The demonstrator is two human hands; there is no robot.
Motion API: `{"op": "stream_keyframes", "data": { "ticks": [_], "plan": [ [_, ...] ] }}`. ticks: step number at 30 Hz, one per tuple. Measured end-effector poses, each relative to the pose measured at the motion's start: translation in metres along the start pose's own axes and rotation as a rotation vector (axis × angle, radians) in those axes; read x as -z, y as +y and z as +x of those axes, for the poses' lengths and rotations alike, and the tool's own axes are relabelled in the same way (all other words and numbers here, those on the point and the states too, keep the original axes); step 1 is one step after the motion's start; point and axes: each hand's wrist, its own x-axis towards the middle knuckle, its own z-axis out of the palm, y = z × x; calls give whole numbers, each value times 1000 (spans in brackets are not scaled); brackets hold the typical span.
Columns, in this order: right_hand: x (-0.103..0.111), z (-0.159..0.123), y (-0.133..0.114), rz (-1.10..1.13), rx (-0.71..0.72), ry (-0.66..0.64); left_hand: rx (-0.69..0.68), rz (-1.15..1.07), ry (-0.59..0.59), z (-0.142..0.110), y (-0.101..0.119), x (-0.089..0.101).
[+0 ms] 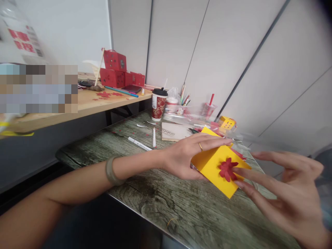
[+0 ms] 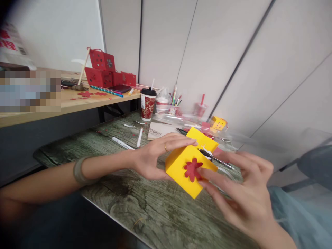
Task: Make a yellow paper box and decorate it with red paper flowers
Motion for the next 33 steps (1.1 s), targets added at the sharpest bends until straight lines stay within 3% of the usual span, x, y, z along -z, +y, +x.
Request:
{"op": "stream_keyframes", "data": {
  "ticks": [7, 13, 15, 19, 21, 28, 33],
  "plan": [
    [-2, -2, -6, -43, 6, 25, 22, -3, -110, 1, 3, 7],
    [-11, -8, 1, -23, 163, -35, 8, 82, -139, 3, 3, 5],
    [-12, -9, 2, 62, 53, -61, 4, 153, -147, 3, 1, 7],
    [-18, -12, 2, 368, -482, 22, 50, 326, -270, 2, -6, 12],
    [-27, -14, 4, 521, -663, -11, 57, 372, -349, 2, -9, 13],
    [-63, -24, 8, 981, -746, -398, 28, 290, -518, 3, -1, 11],
    [-73, -30, 2, 941, -774, -521, 108, 174, -358, -2, -15, 7]
  ]
}}
